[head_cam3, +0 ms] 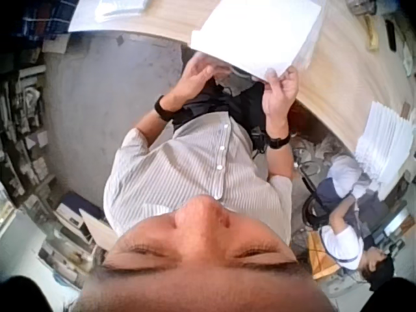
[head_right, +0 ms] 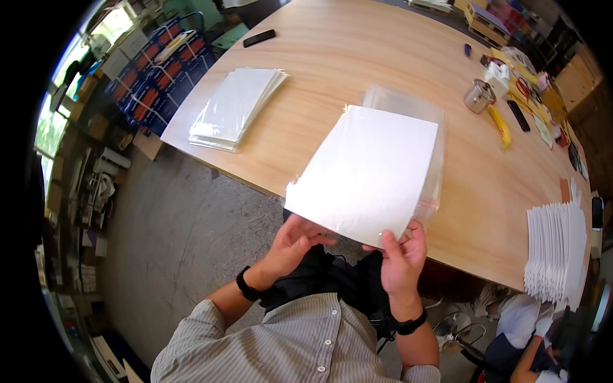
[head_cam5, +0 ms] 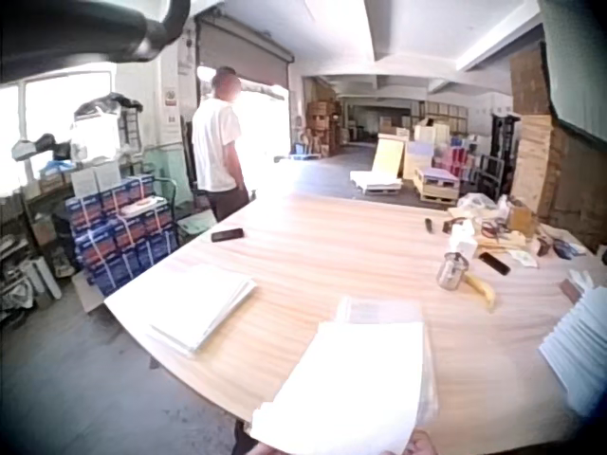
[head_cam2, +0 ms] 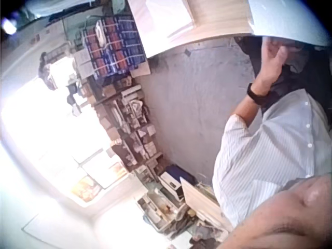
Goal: The person places individual white boards into plastic bags and seals them by hand, then stacks the filled bags on the table.
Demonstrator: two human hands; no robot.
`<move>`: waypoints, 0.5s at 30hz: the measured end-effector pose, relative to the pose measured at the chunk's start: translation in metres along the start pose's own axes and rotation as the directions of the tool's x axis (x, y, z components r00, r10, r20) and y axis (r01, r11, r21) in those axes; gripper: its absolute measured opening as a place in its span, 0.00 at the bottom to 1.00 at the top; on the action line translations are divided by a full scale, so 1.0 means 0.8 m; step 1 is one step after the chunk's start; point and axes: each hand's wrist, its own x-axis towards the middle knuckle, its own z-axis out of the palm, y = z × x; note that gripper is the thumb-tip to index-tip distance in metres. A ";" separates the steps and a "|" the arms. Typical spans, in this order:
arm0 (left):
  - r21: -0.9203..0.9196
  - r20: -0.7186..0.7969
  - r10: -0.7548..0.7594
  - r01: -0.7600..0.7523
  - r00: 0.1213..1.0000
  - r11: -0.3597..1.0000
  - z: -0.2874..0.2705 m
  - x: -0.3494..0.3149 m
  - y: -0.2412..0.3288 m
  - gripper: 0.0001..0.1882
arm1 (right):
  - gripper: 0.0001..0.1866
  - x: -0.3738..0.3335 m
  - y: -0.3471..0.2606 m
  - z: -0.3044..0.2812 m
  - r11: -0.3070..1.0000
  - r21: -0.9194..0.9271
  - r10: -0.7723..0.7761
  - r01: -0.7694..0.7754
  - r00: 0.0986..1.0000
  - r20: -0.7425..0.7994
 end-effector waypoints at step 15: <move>0.174 -0.546 0.341 -0.294 0.766 0.940 -0.192 0.095 0.169 0.12 | 0.13 -0.012 -0.005 -0.077 0.970 -0.242 0.017 -0.015 1.000 0.005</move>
